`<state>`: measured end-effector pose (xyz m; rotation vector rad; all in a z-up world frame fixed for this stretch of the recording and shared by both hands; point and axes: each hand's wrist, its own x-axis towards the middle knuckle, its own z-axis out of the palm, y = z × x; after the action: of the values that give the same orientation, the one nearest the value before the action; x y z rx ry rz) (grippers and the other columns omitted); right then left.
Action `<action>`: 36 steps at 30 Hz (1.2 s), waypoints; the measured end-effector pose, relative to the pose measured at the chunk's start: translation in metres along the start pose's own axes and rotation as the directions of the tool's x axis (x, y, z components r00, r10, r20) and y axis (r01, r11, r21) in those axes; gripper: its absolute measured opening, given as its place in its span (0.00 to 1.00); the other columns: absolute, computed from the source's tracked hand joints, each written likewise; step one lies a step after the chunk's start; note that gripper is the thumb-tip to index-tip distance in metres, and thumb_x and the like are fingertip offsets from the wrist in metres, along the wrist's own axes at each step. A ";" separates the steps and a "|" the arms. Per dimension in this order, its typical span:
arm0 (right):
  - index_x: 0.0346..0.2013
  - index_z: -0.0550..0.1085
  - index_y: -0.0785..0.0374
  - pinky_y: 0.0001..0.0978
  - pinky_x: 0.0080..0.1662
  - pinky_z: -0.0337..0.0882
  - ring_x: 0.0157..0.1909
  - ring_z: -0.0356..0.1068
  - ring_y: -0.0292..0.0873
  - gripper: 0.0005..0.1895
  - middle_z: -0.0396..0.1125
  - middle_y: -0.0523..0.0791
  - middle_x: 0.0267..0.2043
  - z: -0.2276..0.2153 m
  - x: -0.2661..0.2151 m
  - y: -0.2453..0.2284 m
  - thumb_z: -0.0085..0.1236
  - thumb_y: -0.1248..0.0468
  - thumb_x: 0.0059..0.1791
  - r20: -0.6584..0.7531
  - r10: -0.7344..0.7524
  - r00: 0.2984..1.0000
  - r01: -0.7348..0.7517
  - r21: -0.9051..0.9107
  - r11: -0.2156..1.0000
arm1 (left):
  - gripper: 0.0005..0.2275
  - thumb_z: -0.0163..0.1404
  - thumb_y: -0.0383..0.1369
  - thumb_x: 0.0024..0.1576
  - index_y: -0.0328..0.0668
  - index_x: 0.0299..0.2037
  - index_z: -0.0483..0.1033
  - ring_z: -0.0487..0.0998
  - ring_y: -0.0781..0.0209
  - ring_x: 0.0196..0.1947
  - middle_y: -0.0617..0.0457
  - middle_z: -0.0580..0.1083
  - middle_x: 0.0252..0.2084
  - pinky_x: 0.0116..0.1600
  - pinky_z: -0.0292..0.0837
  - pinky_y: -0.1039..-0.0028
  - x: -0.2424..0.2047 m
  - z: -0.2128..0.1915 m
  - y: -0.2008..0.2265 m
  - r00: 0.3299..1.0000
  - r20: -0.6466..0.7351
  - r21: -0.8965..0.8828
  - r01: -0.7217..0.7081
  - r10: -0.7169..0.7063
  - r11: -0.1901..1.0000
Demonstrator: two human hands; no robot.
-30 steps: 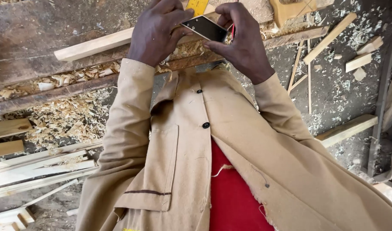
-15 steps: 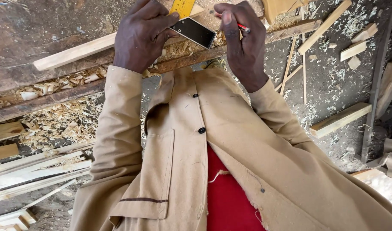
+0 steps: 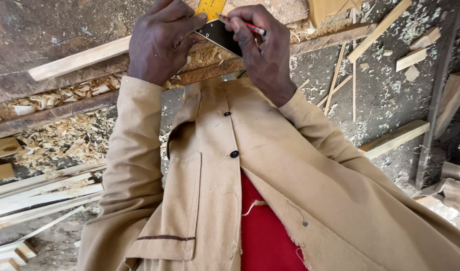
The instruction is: Measuring, cutting wood with a handsaw, and applying glue to assemble a furniture frame.
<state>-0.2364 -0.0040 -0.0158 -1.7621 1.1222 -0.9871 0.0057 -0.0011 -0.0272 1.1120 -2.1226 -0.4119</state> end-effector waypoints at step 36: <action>0.51 0.74 0.71 0.30 0.39 0.73 0.37 0.74 0.41 0.15 0.76 0.54 0.44 -0.009 0.018 0.034 0.50 0.59 0.66 -0.148 -0.013 0.989 0.050 0.247 0.968 | 0.12 0.62 0.21 0.55 0.39 0.49 0.84 0.76 0.58 0.48 0.55 0.75 0.44 0.47 0.77 0.68 -0.001 0.003 0.000 1.000 -0.006 0.060 -0.016 0.016 0.998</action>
<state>-0.2491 -0.0323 -0.0397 -1.5294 1.0111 -1.2362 0.0038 -0.0003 -0.0302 1.1279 -2.1489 -0.3388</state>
